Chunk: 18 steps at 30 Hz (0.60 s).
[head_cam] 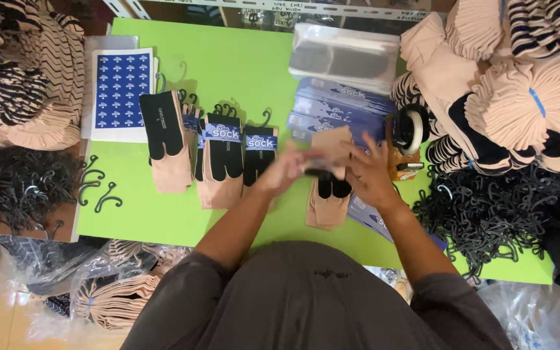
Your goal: The person folds pairs of beige socks with black heels and toes, places them into blue and white cardboard packaging, and secures them with black plastic hangers. The person then stacks the packaged socks on a green table.
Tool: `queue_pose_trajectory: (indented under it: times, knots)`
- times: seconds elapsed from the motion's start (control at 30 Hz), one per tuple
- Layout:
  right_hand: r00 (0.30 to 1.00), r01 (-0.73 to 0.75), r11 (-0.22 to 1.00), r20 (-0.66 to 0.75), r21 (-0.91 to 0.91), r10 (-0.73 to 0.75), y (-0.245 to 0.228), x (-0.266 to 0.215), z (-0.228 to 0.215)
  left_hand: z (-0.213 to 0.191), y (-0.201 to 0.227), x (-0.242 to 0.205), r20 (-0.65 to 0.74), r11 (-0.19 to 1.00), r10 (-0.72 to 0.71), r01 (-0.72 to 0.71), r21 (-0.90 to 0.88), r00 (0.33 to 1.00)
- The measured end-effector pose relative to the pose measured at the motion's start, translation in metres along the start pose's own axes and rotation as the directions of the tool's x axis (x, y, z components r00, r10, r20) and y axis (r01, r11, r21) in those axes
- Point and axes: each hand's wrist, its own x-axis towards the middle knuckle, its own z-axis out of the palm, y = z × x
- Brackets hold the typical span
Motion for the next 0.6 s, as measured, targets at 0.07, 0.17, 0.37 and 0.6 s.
queue_pose_trajectory:
  times: [0.07,0.17,0.37,0.6]
  knots:
    - [0.967,0.008,0.895,-0.23,0.445,0.106,-0.02,0.039,-0.024,-0.005,0.017,-0.011,0.087,0.779,0.517,-0.51,0.364,0.851]
    - [0.932,-0.144,0.671,-0.129,0.727,0.339,-0.039,0.059,-0.023,-0.022,0.004,0.0,0.039,0.545,0.68,-0.54,0.642,0.732]
    - [0.783,-0.614,0.78,0.217,0.123,0.583,0.082,0.035,0.065,-0.096,0.001,-0.023,-0.371,0.47,0.455,0.136,0.872,0.809]
    - [0.719,-0.584,0.777,0.294,-0.237,0.63,0.065,0.021,0.094,-0.048,-0.013,-0.008,0.004,0.043,0.815,-0.068,0.997,0.58]
